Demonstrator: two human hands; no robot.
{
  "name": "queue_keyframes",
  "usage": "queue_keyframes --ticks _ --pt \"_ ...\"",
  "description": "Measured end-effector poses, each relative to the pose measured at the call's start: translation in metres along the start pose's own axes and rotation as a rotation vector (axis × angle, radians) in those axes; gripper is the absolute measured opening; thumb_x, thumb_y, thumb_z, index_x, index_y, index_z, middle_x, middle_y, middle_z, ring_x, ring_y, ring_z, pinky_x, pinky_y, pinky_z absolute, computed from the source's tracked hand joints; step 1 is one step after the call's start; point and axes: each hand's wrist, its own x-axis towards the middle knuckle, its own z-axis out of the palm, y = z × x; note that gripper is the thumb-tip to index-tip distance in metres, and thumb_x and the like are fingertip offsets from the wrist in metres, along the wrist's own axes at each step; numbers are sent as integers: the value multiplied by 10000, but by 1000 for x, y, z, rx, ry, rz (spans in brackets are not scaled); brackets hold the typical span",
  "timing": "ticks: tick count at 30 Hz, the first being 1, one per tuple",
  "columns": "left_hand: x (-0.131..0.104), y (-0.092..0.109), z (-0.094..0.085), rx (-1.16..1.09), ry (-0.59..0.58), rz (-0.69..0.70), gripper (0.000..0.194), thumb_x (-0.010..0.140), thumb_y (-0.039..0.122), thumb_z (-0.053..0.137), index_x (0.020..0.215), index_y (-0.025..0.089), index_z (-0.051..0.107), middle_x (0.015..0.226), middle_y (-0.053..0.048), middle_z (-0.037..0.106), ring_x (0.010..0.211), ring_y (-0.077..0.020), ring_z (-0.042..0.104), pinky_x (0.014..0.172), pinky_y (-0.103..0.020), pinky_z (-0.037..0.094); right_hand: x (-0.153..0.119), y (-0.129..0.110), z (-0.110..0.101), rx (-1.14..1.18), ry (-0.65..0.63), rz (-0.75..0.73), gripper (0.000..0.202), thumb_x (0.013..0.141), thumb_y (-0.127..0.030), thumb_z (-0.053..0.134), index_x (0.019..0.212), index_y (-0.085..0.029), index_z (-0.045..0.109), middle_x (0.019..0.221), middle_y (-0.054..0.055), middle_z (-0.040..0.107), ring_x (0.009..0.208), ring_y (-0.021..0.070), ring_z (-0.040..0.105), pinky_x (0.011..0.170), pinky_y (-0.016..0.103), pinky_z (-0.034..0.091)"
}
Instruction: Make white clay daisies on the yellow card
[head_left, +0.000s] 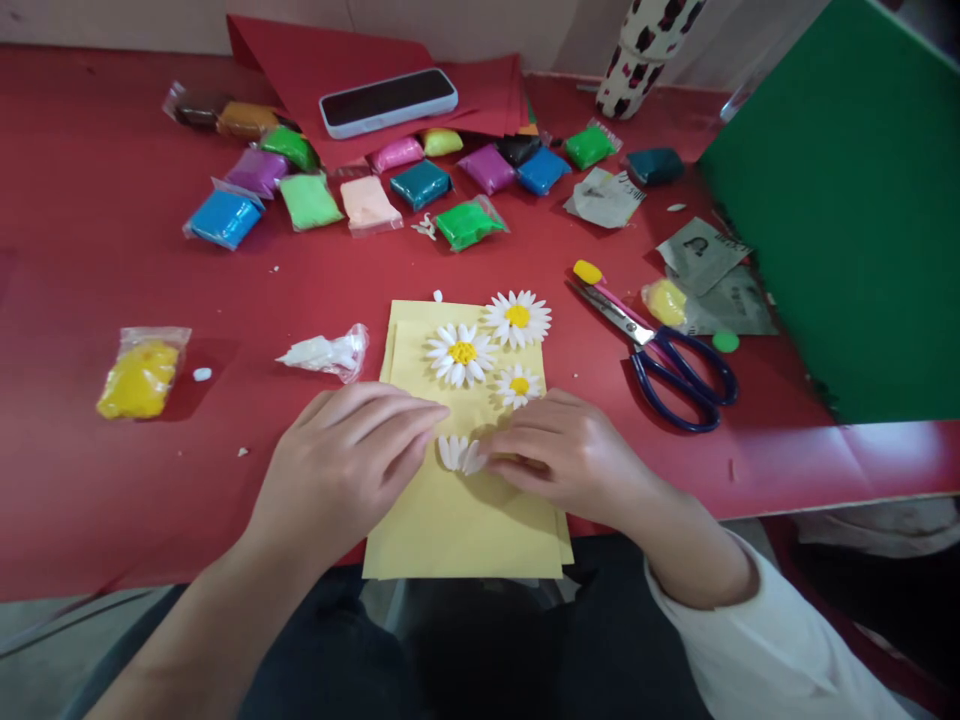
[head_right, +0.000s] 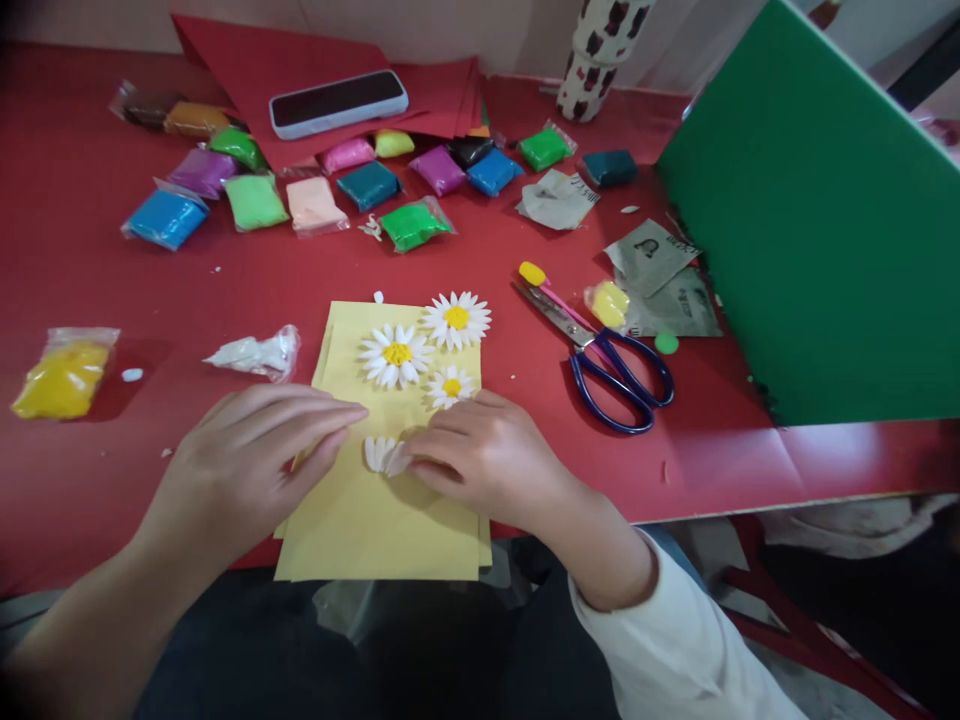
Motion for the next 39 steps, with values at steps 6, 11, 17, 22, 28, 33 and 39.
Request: queue_keyframes --ticks 6,11,17,22,28,33,39 --pt "-2 -11 -8 -21 -52 -16 272 882 145 557 1132 220 634 1110 -45 696 1077 -237 602 942 -424 490 2 0 -16 85 181 123 103 907 -211 581 896 -217 683 785 6 756 687 126 676 662 283 410" --pt "-3 -10 -3 -63 -192 47 263 886 192 567 1125 259 655 1266 -60 622 1271 -276 487 1001 -468 467 2 2 -19 91 224 191 100 904 -240 587 902 -223 686 784 -3 753 657 122 648 690 287 425" --pt "-2 -12 1 -60 -177 62 171 898 247 585 1027 268 695 1243 -52 639 1276 -267 486 1008 -459 464 7 6 -14 114 232 177 127 906 -232 578 900 -200 700 806 7 761 676 113 662 688 274 400" --pt "-3 -15 3 -92 -181 54 145 907 325 584 929 254 709 1210 -42 657 1248 -255 508 1001 -428 465 11 5 -18 101 323 156 118 898 -231 589 885 -207 704 737 -17 745 581 91 604 725 287 379" --pt "-3 -14 0 -110 -154 82 158 886 382 616 889 249 700 1156 -30 686 1215 -241 537 990 -400 456 10 3 -24 105 346 149 128 896 -236 579 879 -219 704 706 -26 733 538 86 561 707 284 389" --pt "-6 -21 -11 -26 -145 -22 238 894 449 582 968 245 680 1119 -30 700 1128 -242 577 970 -408 438 4 2 -25 92 325 173 146 902 -254 567 886 -218 708 745 -15 749 575 91 590 710 284 398" --pt "-13 -31 -14 171 -174 -183 383 891 528 539 1099 229 657 1085 -75 691 1068 -284 586 899 -438 433 2 0 -25 99 338 164 145 906 -267 575 885 -209 707 709 -12 731 560 92 576 713 288 394"
